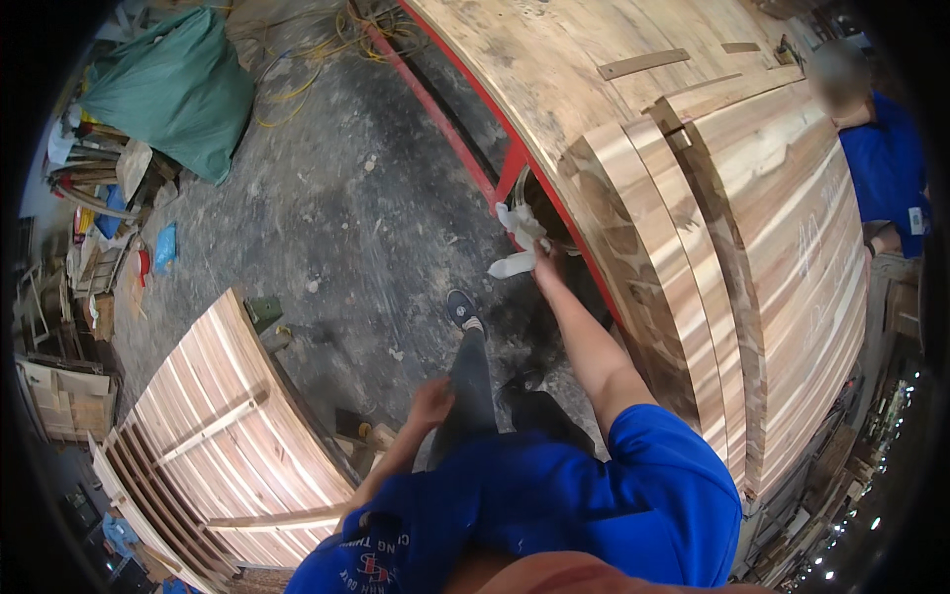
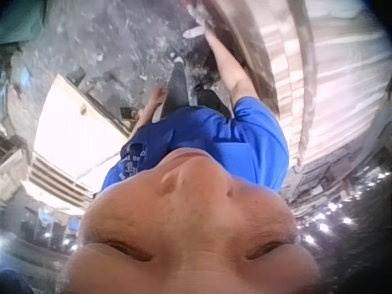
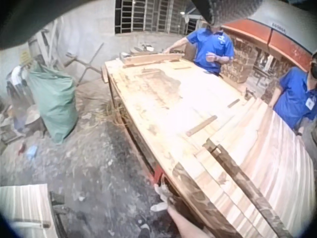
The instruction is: The person wipes the surface of large wooden panels with a white cloth, moving along the edges and across the grain. They flip a panel over to clean the other side and then stack it with other panels. The person also wipes their shirt with the cloth during the task.
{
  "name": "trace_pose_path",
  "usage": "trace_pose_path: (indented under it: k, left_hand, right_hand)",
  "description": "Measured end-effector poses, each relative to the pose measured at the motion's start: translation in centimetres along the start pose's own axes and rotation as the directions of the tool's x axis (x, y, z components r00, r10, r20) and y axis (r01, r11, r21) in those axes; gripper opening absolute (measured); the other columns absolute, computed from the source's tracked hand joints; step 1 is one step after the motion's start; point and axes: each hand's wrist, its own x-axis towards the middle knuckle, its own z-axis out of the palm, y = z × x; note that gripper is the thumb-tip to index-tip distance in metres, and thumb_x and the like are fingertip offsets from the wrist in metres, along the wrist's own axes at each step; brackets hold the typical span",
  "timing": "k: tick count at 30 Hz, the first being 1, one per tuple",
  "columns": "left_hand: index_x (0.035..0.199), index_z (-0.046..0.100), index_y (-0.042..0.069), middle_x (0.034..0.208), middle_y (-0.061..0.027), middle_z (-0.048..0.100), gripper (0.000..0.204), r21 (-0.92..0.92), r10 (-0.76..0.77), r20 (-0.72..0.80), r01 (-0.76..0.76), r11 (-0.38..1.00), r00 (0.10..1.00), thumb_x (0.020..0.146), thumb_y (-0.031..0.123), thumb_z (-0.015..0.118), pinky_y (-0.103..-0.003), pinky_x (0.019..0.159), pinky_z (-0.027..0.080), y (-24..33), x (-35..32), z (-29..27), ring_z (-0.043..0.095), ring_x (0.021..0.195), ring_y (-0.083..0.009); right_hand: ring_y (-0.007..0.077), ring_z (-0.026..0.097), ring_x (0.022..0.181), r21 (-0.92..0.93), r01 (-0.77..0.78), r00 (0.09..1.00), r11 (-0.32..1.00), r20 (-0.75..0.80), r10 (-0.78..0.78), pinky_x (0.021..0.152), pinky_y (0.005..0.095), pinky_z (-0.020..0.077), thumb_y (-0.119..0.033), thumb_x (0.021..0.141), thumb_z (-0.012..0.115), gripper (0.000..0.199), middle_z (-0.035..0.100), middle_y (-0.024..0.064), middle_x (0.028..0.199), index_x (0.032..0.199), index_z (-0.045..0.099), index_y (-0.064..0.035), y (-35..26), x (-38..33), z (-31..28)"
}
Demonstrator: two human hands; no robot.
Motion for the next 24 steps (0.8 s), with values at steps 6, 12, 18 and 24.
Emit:
trace_pose_path:
  k: [6, 12, 18, 24]
  left_hand:
    - [0.128, 0.055, 0.005, 0.129, -0.0200, 0.055, 0.045, -0.071, 0.028, 0.124, -0.019, 0.997, 0.992, 0.089, 0.027, 0.058, -0.045, 0.102, 0.038, -2.0, 0.7, -0.1, 0.049, 0.122, -0.0383]
    - [0.130, 0.053, 0.005, 0.130, -0.0207, 0.054, 0.048, 0.043, -0.162, 0.314, 0.156, 0.987, 0.936, 0.089, 0.031, 0.058, -0.045, 0.102, 0.040, 0.9, 0.3, -3.5, 0.049, 0.123, -0.0366]
    - [0.121, 0.058, 0.003, 0.116, -0.0228, 0.061, 0.044, 0.217, 0.049, 0.204, -0.094, 0.972, 0.978, 0.087, 0.031, 0.059, -0.046, 0.097, 0.043, 5.9, 1.5, -5.4, 0.056, 0.110, -0.0407]
    - [0.120, 0.059, 0.003, 0.114, -0.0230, 0.062, 0.041, 0.300, 0.349, 0.236, -0.409, 0.862, 0.907, 0.085, 0.026, 0.062, -0.046, 0.094, 0.045, 11.7, 2.5, -3.6, 0.057, 0.108, -0.0404]
  right_hand:
    - [0.0280, 0.052, 0.115, 0.289, -0.228, 0.963, 0.930, -0.077, 0.259, 0.087, 0.0385, 0.0461, -0.041, 0.089, 0.057, 0.059, 0.052, 0.0182, 0.130, 0.136, 0.046, -0.0062, -0.2, 5.8, -1.2]
    - [0.0333, 0.046, 0.127, 0.048, -0.126, 0.894, 0.991, 0.439, 0.092, 0.103, 0.0412, 0.0387, -0.037, 0.083, 0.063, 0.065, 0.047, 0.0232, 0.138, 0.135, 0.047, -0.0021, -4.4, -3.2, -2.1]
    - [0.0352, 0.061, 0.108, 0.032, 0.337, 0.466, 0.941, 0.863, -0.197, 0.094, 0.0423, 0.0471, -0.037, 0.082, 0.065, 0.051, 0.064, 0.0206, 0.115, 0.123, 0.059, -0.0061, -5.0, -15.4, -9.9]
    - [0.0336, 0.062, 0.106, -0.109, 0.144, 0.779, 0.984, 0.626, -0.044, 0.092, 0.0414, 0.0488, -0.041, 0.080, 0.065, 0.050, 0.066, 0.0164, 0.112, 0.119, 0.063, -0.0090, 3.1, -23.7, -21.6]
